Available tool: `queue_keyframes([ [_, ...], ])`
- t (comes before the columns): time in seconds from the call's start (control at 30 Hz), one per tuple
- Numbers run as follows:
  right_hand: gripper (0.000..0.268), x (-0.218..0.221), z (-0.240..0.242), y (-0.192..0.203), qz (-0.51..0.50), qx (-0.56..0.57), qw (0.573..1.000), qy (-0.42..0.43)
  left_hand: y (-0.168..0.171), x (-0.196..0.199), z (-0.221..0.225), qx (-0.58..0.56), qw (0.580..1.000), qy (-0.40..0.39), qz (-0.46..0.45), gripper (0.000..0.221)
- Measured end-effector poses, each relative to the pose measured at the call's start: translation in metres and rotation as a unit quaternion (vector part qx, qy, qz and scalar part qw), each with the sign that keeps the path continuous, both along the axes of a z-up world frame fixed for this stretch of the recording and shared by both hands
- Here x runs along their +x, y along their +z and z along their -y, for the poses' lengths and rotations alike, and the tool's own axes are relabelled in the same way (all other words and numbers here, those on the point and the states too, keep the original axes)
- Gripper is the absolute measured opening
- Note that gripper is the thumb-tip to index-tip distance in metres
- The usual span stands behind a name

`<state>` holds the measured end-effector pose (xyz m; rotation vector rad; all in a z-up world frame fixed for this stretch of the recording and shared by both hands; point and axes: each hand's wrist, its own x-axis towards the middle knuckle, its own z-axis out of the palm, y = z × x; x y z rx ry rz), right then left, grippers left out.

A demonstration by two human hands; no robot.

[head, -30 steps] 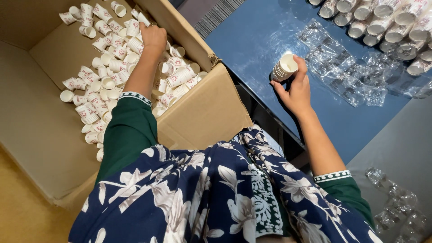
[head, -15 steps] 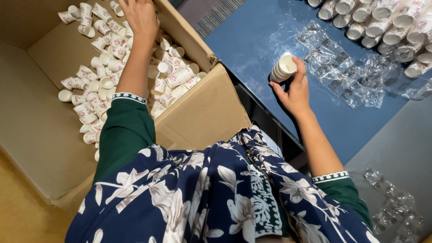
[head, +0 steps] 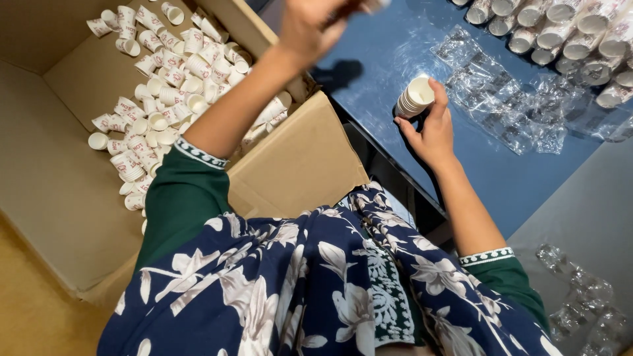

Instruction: Picking up small paper cups from a cardboard box and stacking them on a table.

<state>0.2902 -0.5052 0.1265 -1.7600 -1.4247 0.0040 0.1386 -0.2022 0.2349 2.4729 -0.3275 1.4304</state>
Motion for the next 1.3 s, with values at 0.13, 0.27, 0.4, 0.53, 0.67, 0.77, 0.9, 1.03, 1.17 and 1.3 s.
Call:
queue_keyframes([
  [0.13,0.108,-0.001,-0.001,0.002,0.071,0.006,0.997,-0.022,0.010,0.027,0.092,0.013,0.991,-0.125,-0.035,0.033],
  [0.27,0.112,0.003,0.001,-0.008,0.017,-0.001,1.000,-0.004,-0.034,0.048,0.111,0.034,0.979,-0.148,-0.132,0.030],
  [0.4,0.112,0.001,0.001,-0.006,0.058,0.049,0.997,0.027,-0.026,0.043,0.117,0.031,0.955,-0.125,-0.266,0.038],
  [0.53,0.100,-0.002,0.002,0.003,0.069,-0.001,0.998,0.007,-0.011,0.024,0.107,-0.008,0.924,-0.165,-0.344,0.043],
  [0.67,0.089,-0.004,0.004,0.002,0.004,0.012,1.000,0.018,-0.006,-0.015,0.069,-0.057,0.984,-0.110,-0.131,0.026],
  [0.77,0.089,-0.001,0.004,-0.001,-0.009,0.011,0.999,0.031,-0.048,-0.060,0.011,-0.244,0.958,0.113,-0.095,0.015],
  [0.9,0.090,0.001,0.007,-0.002,-0.038,0.002,0.999,0.038,-0.151,-0.138,-0.078,-0.256,0.901,0.351,-0.007,0.014],
  [1.03,0.091,0.008,0.007,-0.012,-0.087,-0.008,0.995,0.049,-0.169,-0.194,-0.070,-0.174,0.927,0.306,-0.126,0.015],
  [1.17,0.092,0.010,0.008,-0.012,-0.068,-0.005,0.997,0.043,-0.197,-0.189,-0.073,-0.210,0.872,0.315,-0.310,0.034],
  [1.3,0.091,0.006,0.009,-0.010,-0.091,-0.013,0.995,0.034,-0.178,-0.164,-0.082,-0.224,0.761,0.322,-0.517,0.052],
])
